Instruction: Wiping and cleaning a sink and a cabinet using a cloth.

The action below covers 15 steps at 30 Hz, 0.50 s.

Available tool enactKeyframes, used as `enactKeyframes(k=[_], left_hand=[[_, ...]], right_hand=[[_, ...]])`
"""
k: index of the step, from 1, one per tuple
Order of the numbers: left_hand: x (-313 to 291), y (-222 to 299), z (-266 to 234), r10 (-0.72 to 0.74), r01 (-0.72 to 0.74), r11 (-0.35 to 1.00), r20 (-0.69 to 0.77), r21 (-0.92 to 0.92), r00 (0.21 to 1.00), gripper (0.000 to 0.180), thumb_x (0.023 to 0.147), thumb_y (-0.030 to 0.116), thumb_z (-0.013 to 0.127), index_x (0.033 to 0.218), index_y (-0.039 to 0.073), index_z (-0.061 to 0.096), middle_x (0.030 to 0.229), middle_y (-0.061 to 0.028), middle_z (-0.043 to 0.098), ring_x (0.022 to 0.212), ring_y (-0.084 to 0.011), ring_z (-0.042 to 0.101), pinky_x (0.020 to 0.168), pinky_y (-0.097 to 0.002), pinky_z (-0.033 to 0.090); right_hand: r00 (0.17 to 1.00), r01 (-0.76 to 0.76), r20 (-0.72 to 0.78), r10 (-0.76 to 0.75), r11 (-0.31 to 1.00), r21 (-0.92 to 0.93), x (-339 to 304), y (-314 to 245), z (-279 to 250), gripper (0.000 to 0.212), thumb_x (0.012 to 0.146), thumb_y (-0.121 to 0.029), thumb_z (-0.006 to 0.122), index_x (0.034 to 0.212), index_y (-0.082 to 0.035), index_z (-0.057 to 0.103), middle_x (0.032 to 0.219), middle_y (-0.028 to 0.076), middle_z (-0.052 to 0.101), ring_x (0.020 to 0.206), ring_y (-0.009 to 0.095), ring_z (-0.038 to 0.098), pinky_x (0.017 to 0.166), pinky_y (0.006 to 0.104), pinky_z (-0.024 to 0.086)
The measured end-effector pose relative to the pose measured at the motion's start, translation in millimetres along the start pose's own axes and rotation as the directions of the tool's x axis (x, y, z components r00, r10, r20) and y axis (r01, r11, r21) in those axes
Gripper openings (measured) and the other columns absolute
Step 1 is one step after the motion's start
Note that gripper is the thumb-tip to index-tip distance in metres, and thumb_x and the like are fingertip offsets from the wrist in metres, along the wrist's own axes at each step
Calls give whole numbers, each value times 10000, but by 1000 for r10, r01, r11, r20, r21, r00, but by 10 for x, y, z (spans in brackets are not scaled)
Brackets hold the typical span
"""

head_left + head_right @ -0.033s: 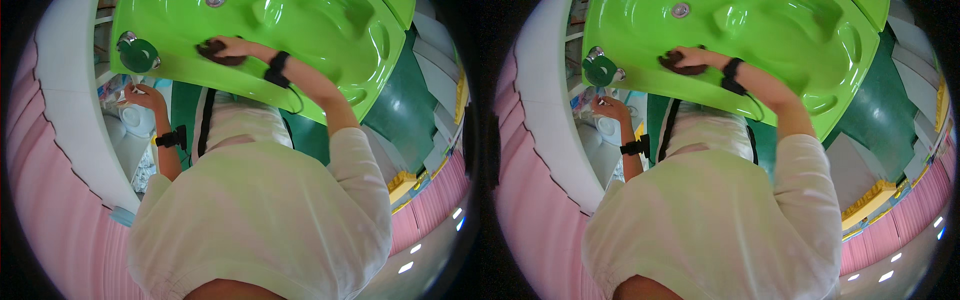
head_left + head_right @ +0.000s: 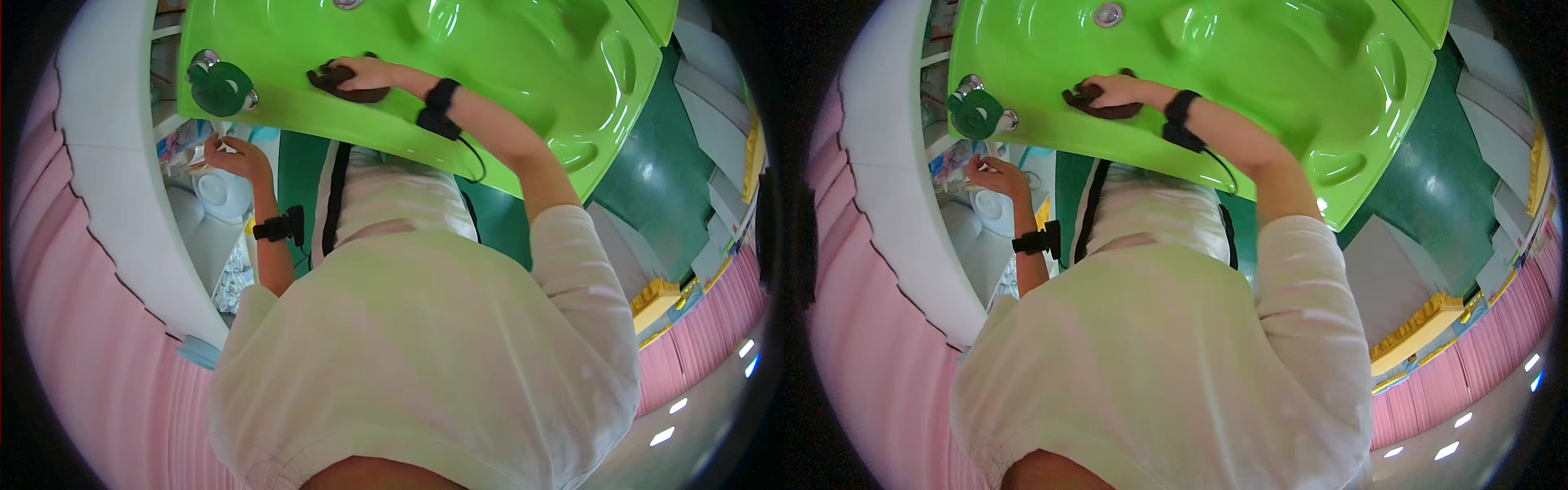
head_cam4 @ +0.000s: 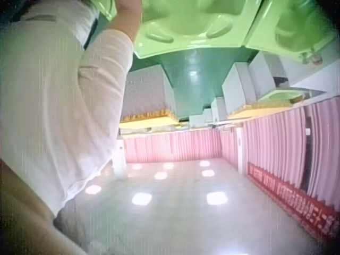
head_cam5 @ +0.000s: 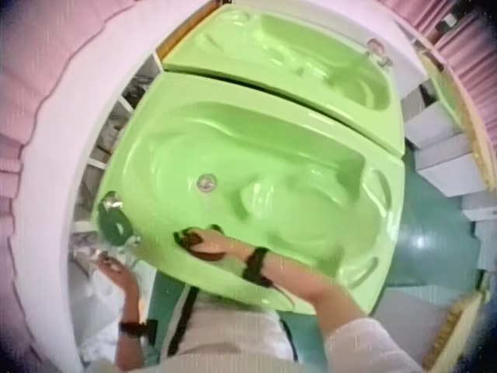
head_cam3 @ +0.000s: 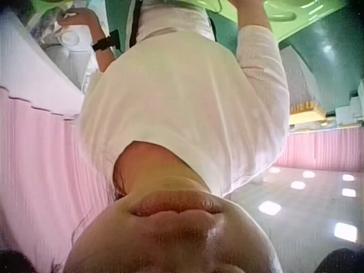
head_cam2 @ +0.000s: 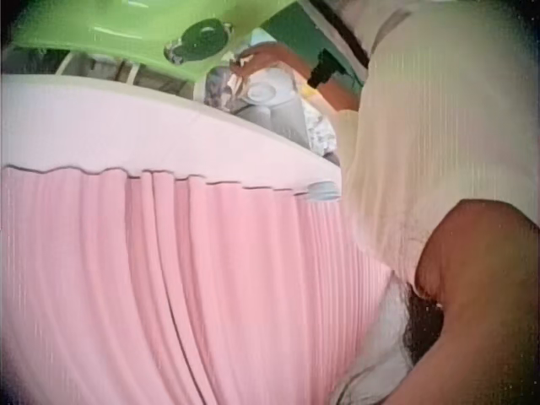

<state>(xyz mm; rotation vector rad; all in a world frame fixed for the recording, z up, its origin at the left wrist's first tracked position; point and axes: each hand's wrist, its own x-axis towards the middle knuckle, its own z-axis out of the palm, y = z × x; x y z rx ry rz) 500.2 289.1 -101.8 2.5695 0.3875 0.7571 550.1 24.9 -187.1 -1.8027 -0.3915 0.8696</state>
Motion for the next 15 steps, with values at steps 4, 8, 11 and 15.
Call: enactKeyframes(k=[4, 8, 11, 15], left_hand=[[-188, 263, -40, 193, -165, 975, 192, -149, 962, 223, 769, -25, 479, 991, -13, 478, 942, -142, 488, 826, -280, 462, 727, -365, 375], [-288, 602, 176, 543, -480, 839, 438, -255, 716, 268, 734, 9, 531, 1001, 29, 521, 1051, -126, 517, 951, -293, 489, 815, -369, 389], [-281, 840, 347, 635, -496, 772, 519, -397, 573, 275, 737, 35, 549, 1012, 45, 542, 1094, -106, 524, 1002, -287, 491, 854, -374, 389], [-207, 914, 515, 708, -524, 699, 571, -487, 415, 252, 754, 64, 556, 1004, 39, 558, 1073, -88, 546, 986, -278, 506, 856, -379, 395]], right_hand=[[995, 18, 99, -20, 1000, 20, -288, 70, -57, 617, 740, -477, 542, 1205, -91, 416, 1070, 166, 553, 964, 303, 535, 813, 380, 416], [948, -241, 169, 270, 955, -171, -1405, 314, -334, 632, 772, -516, 497, 1228, -88, 407, 1109, 184, 530, 992, 329, 517, 857, 380, 400], [896, -406, 106, 432, 892, -201, -2495, 609, -484, 528, 734, -386, 538, 1173, -101, 461, 1032, 168, 565, 917, 304, 550, 798, 380, 429], [784, -613, -95, 614, 739, -282, -3097, 459, -463, 498, 689, -288, 542, 1154, -118, 480, 962, 175, 593, 867, 334, 570, 759, 406, 451]])
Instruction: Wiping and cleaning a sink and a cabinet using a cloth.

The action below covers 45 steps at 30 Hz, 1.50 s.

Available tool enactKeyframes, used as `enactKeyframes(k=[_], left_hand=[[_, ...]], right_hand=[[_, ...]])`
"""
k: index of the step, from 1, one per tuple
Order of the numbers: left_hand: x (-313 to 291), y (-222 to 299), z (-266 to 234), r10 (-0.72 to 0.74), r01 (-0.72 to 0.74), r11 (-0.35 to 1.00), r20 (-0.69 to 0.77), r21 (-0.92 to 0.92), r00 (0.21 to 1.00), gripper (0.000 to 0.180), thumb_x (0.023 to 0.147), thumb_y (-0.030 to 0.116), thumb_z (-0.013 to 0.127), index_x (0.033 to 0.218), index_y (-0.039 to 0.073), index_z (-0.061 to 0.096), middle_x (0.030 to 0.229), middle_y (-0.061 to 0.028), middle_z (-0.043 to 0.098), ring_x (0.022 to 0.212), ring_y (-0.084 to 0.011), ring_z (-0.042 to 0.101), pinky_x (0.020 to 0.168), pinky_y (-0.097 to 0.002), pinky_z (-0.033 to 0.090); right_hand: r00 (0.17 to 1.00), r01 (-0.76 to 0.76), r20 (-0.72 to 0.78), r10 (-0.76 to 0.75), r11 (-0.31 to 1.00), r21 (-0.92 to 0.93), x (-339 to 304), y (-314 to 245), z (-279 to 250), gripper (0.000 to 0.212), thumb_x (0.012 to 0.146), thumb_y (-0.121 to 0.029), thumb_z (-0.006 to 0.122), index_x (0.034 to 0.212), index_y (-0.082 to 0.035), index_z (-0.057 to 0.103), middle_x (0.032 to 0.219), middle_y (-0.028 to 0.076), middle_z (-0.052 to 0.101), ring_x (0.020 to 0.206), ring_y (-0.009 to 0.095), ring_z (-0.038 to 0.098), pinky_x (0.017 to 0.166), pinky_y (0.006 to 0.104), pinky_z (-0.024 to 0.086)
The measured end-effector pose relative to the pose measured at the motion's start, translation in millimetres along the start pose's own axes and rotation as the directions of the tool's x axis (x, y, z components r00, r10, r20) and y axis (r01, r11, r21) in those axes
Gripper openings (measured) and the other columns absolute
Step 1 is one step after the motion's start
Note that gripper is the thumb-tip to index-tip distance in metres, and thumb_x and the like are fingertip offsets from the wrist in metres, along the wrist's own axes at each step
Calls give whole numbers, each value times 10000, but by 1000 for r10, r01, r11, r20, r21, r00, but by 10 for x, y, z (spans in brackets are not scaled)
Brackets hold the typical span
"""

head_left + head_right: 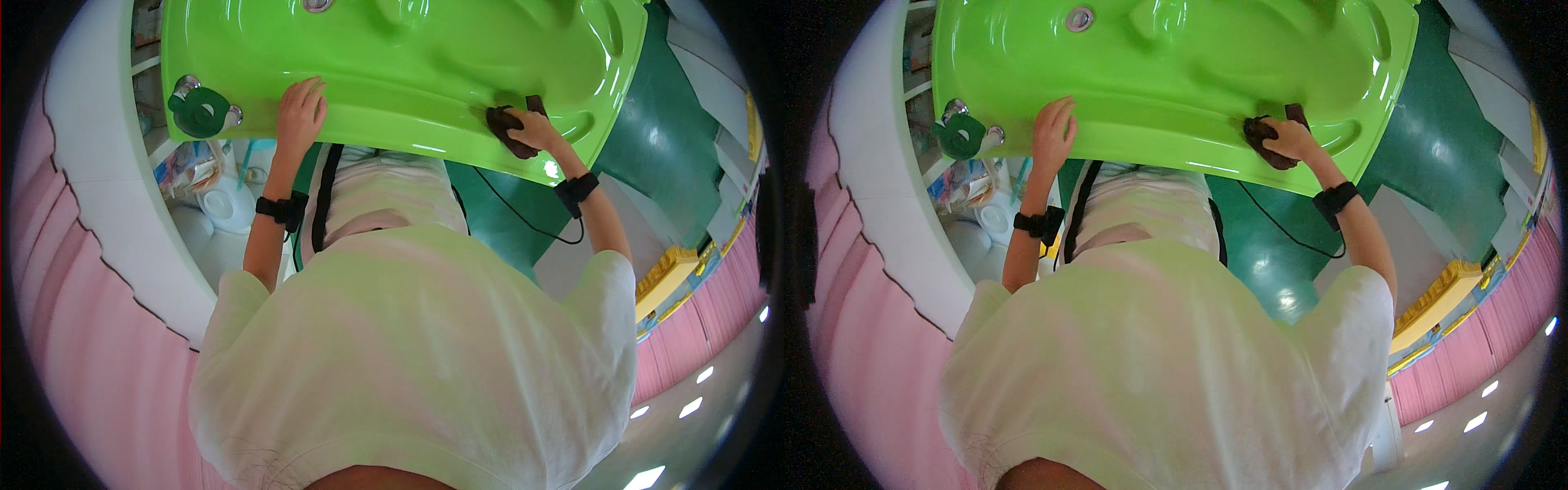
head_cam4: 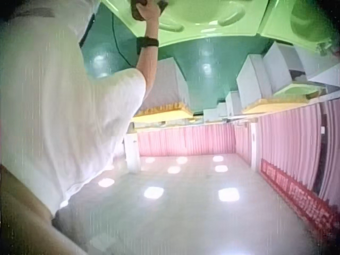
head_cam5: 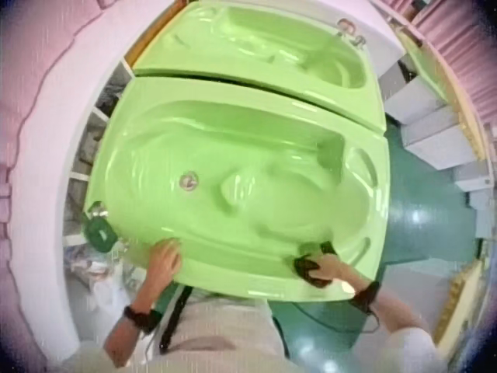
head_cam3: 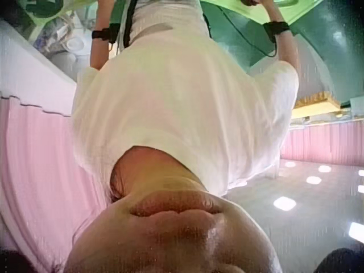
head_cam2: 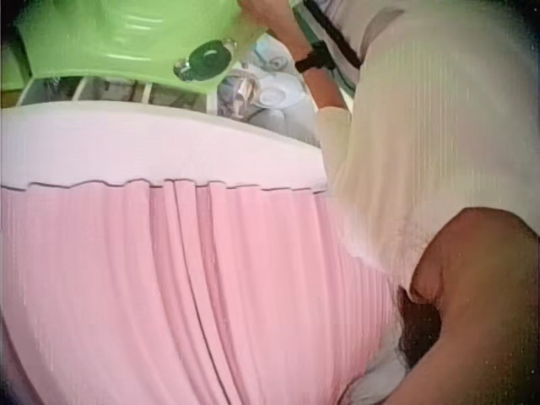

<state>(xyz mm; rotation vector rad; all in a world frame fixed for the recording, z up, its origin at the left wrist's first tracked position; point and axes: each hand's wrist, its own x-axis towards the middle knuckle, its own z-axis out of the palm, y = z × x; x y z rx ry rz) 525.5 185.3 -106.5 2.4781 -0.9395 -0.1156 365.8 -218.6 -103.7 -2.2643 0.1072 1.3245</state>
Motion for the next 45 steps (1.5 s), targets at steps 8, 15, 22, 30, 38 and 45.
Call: enactKeyframes(k=[8, 15, 22, 30, 38, 45], left_hand=[[88, -191, 67, 2, 1, 997, 40, -79, 999, 194, 763, 83, 550, 950, 33, 565, 982, -109, 576, 888, -283, 545, 789, -375, 433], [101, -185, -40, -107, 104, 988, -17, -114, 994, 267, 773, 53, 522, 1040, 58, 544, 978, -131, 577, 886, -295, 553, 762, -373, 447], [122, -192, -124, -51, 51, 990, 2, -129, 999, 301, 771, 37, 515, 1070, 74, 536, 989, -134, 573, 886, -288, 555, 751, -363, 455], [195, -207, -59, 58, -55, 986, 19, -155, 998, 297, 774, 31, 510, 1066, 72, 546, 969, -131, 582, 872, -287, 565, 744, -358, 459], [341, 21, -109, 26, -30, 974, -22, -227, 999, 263, 792, 31, 497, 1047, 58, 557, 983, -144, 583, 873, -293, 569, 750, -348, 458], [506, 598, 60, -21, 21, 984, 2, -176, 1000, 232, 823, 93, 481, 1036, 39, 554, 972, -155, 584, 883, -298, 564, 764, -355, 450]], right_hand=[[931, 314, -229, -285, 944, 100, 959, -1422, 65, 386, 705, -326, 525, 994, -70, 544, 862, 197, 598, 793, 383, 564, 712, 450, 453], [755, 459, -494, -431, 885, -70, 1015, -2584, 195, 499, 665, -270, 631, 1122, -140, 479, 957, 142, 551, 802, 357, 546, 716, 422, 451], [639, 205, -749, -173, 978, -51, 132, -1529, 591, 606, 597, -170, 653, 1172, -157, 462, 1039, 138, 499, 928, 322, 483, 806, 409, 404], [278, -353, -932, 234, 927, 127, -680, -189, 1159, 622, 616, -211, 638, 1195, -120, 431, 1120, 168, 441, 1052, 355, 408, 915, 497, 299], [318, -370, -918, 235, 923, 107, -621, -59, 1212, 661, 663, -177, 631, 1267, -182, 364, 1179, 194, 399, 1061, 368, 412, 876, 456, 359], [327, -545, -928, 179, 838, -30, -490, 895, 478, 664, 646, -160, 651, 1246, -273, 389, 1114, 110, 450, 987, 317, 461, 770, 448, 418]])
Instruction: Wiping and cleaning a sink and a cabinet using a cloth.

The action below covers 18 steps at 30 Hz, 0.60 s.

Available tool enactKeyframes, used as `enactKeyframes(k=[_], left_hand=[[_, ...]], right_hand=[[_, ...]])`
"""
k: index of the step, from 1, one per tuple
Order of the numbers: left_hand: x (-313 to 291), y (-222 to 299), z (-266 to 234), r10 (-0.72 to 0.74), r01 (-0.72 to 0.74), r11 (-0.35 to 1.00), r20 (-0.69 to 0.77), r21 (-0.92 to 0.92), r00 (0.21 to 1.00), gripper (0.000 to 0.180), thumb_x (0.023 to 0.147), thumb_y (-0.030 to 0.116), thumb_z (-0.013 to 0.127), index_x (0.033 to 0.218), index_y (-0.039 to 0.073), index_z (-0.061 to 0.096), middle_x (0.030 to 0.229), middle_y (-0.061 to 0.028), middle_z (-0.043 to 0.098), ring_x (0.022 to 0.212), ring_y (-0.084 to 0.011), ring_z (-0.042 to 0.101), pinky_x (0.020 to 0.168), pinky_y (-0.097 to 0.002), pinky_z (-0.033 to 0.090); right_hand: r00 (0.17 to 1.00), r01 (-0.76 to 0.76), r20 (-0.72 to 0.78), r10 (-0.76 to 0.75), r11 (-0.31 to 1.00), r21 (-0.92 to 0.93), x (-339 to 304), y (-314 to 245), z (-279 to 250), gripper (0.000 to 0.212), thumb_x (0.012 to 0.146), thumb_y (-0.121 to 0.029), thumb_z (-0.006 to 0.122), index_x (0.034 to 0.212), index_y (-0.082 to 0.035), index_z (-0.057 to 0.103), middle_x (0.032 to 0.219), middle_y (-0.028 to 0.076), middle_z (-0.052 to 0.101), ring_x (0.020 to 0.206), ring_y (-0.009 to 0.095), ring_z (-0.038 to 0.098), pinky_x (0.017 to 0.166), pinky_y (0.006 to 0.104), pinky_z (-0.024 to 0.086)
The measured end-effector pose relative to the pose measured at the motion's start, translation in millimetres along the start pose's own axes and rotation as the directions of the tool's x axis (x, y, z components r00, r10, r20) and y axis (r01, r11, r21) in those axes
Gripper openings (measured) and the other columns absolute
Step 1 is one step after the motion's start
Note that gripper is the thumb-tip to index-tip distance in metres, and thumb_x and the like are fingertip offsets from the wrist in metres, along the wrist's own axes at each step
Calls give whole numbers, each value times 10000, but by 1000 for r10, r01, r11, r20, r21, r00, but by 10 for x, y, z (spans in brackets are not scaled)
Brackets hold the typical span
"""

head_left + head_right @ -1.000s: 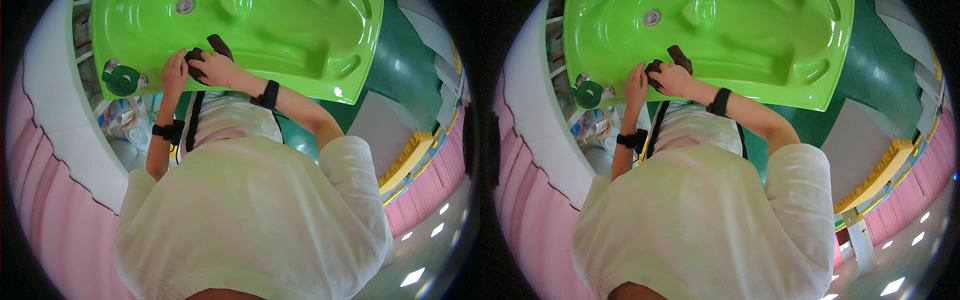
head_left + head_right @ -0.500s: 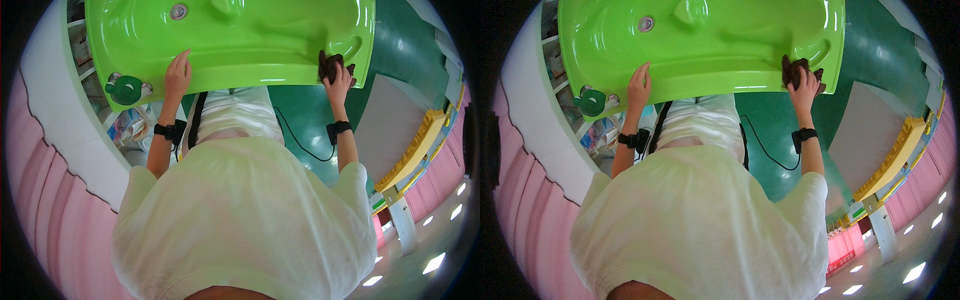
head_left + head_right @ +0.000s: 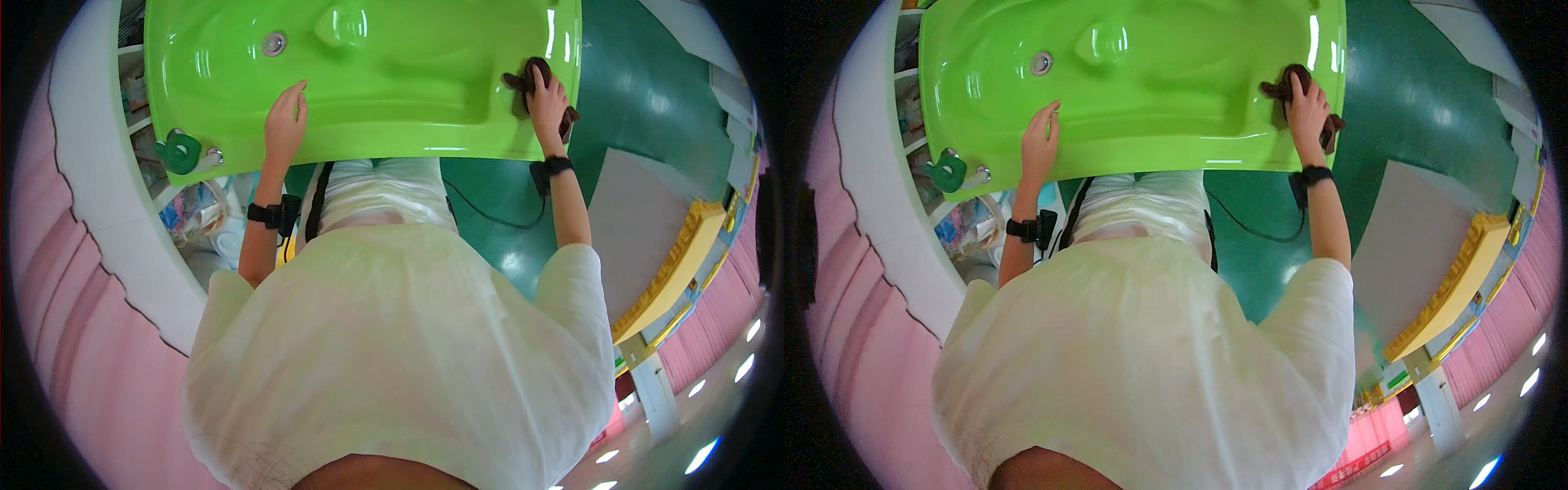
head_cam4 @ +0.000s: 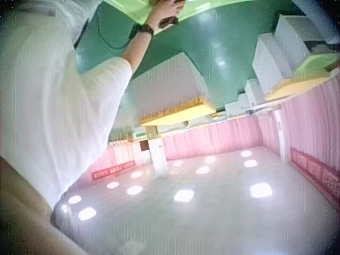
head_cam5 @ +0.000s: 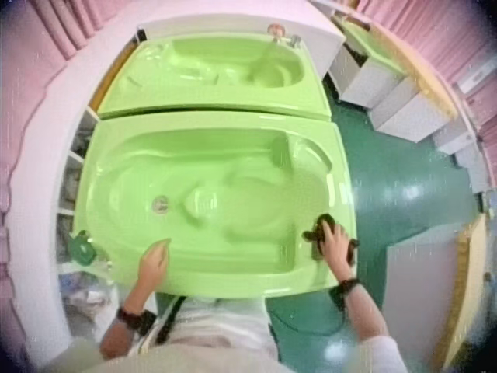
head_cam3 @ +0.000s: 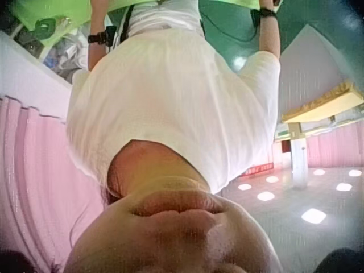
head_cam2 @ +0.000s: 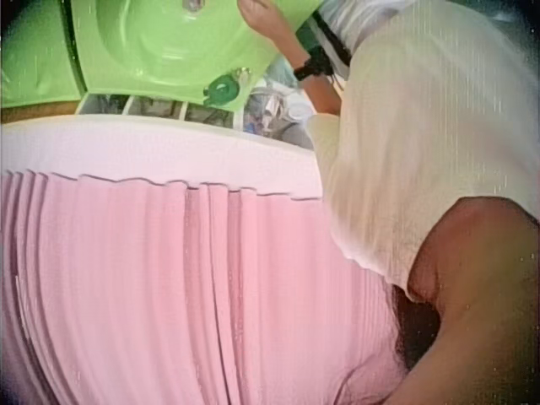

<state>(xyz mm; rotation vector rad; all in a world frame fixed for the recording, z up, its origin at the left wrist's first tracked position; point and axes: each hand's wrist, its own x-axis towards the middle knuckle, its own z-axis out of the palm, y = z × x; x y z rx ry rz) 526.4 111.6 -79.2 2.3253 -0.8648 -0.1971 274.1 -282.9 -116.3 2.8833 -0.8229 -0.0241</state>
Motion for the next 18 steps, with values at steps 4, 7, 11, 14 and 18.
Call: enactKeyframes(k=[4, 7, 11, 14, 18], left_hand=[[-64, 216, 469, -44, 43, 999, 149, 7, 988, 234, 832, 141, 475, 1022, 33, 557, 974, -162, 581, 887, -302, 559, 773, -367, 445], [-137, 478, 770, -29, 22, 999, 219, 33, 975, 235, 830, 162, 478, 999, 22, 562, 972, -168, 580, 881, -308, 557, 766, -372, 449], [-150, 546, 1151, -13, -4, 998, 262, 65, 965, 230, 819, 164, 487, 967, 7, 566, 932, -166, 589, 829, -313, 567, 732, -385, 460], [-49, 729, 1255, 9, -25, 998, 243, 65, 970, 230, 814, 176, 491, 948, 6, 570, 901, -159, 595, 797, -312, 573, 712, -394, 463], [-112, 642, 1487, 30, -73, 987, 278, 145, 960, 237, 818, 211, 491, 920, 16, 579, 878, -146, 601, 778, -303, 577, 693, -388, 463]], right_hand=[[998, 60, 34, -59, 998, -32, 162, 114, 45, 670, 618, -234, 690, 1222, -265, 402, 1028, 88, 464, 961, 293, 474, 725, 439, 418], [995, 76, 54, -79, 996, 56, 170, 90, -1, 581, 626, -202, 670, 1162, -231, 446, 1058, 98, 461, 942, 302, 481, 721, 453, 418], [943, 193, 210, -259, 937, 292, 20, -52, -57, 392, 620, -196, 646, 996, -177, 538, 948, 106, 529, 824, 305, 536, 649, 432, 459], [941, 183, 207, -268, 917, 355, -25, -192, -134, 358, 618, -195, 642, 966, -154, 567, 931, 119, 547, 806, 318, 554, 656, 426, 474], [933, 4, 294, -209, 820, 572, 30, -232, -108, 378, 631, -180, 632, 1001, -126, 576, 890, 141, 553, 772, 357, 548, 710, 424, 463]])
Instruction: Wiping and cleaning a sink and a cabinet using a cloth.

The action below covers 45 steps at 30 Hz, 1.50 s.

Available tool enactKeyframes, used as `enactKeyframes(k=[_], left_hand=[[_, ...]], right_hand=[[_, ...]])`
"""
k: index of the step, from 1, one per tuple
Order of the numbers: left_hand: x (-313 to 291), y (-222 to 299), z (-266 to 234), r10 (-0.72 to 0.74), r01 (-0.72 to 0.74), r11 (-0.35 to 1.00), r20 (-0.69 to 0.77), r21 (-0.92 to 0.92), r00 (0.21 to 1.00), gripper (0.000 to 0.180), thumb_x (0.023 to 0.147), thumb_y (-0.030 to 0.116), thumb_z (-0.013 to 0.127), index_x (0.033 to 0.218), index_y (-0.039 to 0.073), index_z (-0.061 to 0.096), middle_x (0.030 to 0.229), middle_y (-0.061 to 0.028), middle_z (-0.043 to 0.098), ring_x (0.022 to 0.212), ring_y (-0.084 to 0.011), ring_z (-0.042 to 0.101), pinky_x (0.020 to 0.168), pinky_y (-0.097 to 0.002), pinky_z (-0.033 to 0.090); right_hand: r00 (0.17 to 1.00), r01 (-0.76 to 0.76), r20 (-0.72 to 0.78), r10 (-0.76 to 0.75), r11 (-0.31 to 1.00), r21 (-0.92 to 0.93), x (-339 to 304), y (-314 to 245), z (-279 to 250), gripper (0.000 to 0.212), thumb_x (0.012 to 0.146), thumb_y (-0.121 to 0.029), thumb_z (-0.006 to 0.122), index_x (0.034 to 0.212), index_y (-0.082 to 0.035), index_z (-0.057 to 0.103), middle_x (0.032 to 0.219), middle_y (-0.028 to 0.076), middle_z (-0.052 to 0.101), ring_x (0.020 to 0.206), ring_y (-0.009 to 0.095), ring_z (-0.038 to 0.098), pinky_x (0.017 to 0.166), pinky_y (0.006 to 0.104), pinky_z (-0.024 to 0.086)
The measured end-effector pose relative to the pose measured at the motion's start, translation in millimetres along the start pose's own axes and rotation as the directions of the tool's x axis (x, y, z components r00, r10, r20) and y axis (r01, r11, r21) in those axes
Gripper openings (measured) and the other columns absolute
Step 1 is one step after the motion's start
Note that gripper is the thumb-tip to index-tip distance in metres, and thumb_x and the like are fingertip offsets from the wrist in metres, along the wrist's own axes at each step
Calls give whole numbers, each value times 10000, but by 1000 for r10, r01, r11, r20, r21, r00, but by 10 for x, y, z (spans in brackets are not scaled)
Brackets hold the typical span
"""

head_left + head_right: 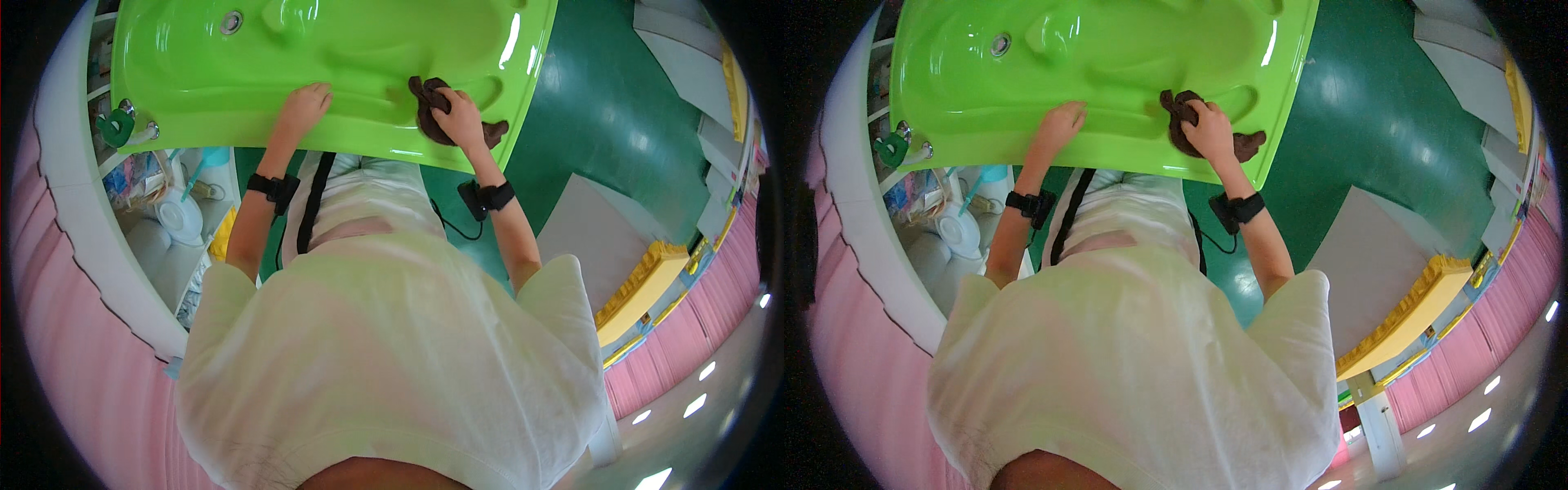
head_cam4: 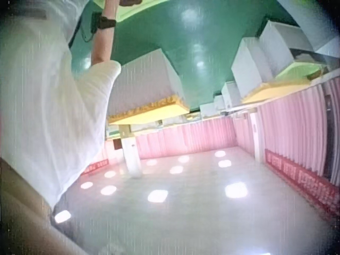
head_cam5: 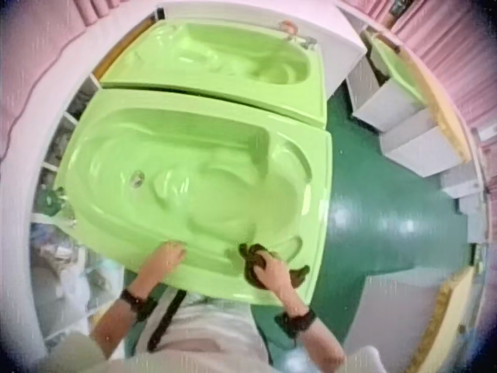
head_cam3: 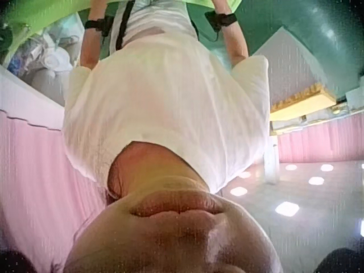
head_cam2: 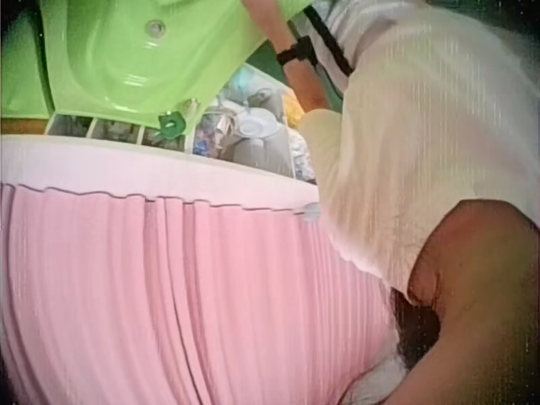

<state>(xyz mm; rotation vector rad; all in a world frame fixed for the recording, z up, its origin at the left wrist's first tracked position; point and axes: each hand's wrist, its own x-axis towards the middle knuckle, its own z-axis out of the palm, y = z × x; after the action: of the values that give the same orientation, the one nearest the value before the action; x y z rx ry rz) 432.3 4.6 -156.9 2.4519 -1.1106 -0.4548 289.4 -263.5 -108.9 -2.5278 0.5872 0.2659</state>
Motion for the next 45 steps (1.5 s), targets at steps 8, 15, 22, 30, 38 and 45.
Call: enactKeyframes(k=[8, 15, 22, 30, 38, 45], left_hand=[[-29, 52, -19, -115, 115, 993, -59, -16, 992, 253, 833, 258, 476, 910, 46, 589, 859, -121, 608, 769, -281, 581, 696, -385, 448], [-124, -180, -232, -173, 178, 984, -125, 24, 977, 212, 827, 236, 490, 903, 56, 572, 880, -103, 603, 799, -269, 575, 738, -382, 434], [-298, -662, -433, -222, 232, 972, -166, 39, 961, 202, 815, 218, 503, 912, 51, 559, 888, -99, 599, 816, -272, 564, 794, -405, 405], [-371, -684, -481, -178, 171, 984, -193, -52, 965, 179, 793, 139, 522, 941, 47, 564, 950, -100, 593, 905, -253, 554, 897, -401, 367], [-368, -795, -553, -232, 231, 973, -161, -21, 959, 220, 799, 157, 515, 996, 68, 556, 1004, -74, 576, 973, -218, 526, 942, -401, 321], [-430, -805, -564, -265, 264, 964, -180, -27, 947, 205, 790, 156, 517, 962, 60, 571, 995, -74, 580, 984, -211, 521, 942, -395, 329]], right_hand=[[870, 478, 269, -413, 839, -259, 335, -480, 220, 211, 676, -134, 585, 884, -144, 620, 838, 67, 559, 860, 252, 540, 700, 375, 425], [785, 603, 580, -219, 487, -632, 857, -567, 660, 152, 732, -111, 538, 814, -110, 665, 916, 104, 604, 901, 242, 571, 712, 382, 459], [559, 523, 829, 19, 768, -370, 879, -585, 798, 228, 658, -144, 557, 837, -32, 644, 819, 170, 626, 811, 321, 611, 694, 393, 499], [763, 184, 644, 47, 940, -287, 1036, -547, 1292, 279, 670, -102, 520, 923, -14, 599, 912, 216, 591, 871, 371, 571, 755, 434, 476], [739, 505, 394, -546, 836, 212, 1580, -1722, 2294, 341, 685, -72, 521, 1015, -114, 597, 991, 150, 576, 912, 320, 547, 807, 384, 443], [588, 544, 741, -325, 836, -65, 1464, -1415, 1755, 396, 648, -123, 556, 1042, -147, 588, 893, 142, 609, 822, 338, 568, 748, 428, 458]])
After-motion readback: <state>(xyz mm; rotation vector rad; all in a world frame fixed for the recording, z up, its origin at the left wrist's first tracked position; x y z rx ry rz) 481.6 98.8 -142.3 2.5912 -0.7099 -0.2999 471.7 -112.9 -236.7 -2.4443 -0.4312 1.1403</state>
